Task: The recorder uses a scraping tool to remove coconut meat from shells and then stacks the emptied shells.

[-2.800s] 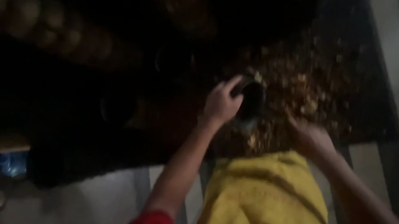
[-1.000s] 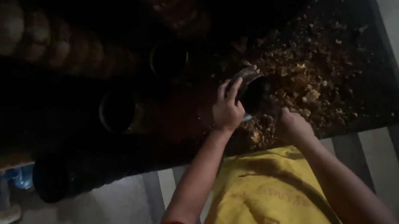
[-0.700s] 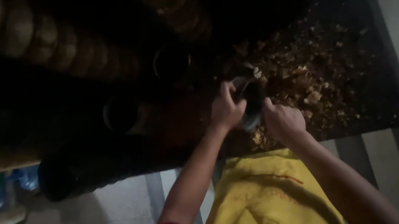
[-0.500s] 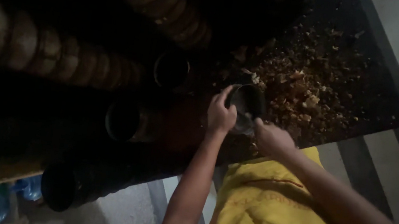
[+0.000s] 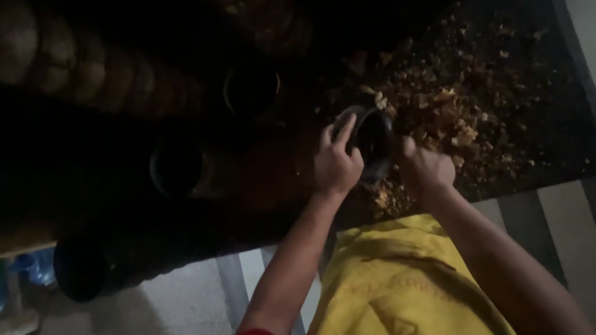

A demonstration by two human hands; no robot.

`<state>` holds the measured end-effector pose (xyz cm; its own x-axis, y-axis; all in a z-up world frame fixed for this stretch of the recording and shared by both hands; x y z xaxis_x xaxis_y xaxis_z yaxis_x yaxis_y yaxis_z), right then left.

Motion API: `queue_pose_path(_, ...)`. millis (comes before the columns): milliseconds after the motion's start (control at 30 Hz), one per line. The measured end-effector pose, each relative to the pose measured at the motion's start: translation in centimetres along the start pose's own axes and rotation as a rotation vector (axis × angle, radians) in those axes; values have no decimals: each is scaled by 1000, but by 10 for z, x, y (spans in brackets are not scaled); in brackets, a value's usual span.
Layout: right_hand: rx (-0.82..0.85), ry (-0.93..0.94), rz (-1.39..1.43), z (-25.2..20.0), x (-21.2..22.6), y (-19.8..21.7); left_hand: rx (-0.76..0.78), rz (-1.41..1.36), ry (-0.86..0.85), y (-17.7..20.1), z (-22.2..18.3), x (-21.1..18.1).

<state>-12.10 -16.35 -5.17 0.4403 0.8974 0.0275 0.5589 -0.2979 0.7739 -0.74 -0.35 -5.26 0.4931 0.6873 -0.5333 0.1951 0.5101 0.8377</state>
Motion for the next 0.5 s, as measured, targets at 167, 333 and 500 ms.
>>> queue_pose_path(167,-32,122,146,4,-14,-13,-67,44,-88,0,-18,-5)
queue_pose_path(333,-162,32,152,-1,-30,-9,-31,-57,-147,32,-4,-33)
queue_pose_path(500,92,-7,172,-18,-11,-18,201,-103,-13,13,28,-13)
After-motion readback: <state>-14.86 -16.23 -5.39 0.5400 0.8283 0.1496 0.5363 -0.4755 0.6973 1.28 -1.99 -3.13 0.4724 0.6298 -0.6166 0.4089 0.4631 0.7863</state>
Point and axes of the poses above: each hand's wrist, its own z-axis towards the middle knuckle, its own y-axis out of the back of the hand, x = y × z, the point moved 4 cm from there along z, towards the middle knuckle, and after that the axes turned 9 degrees about -z, right-handed, at the moved point
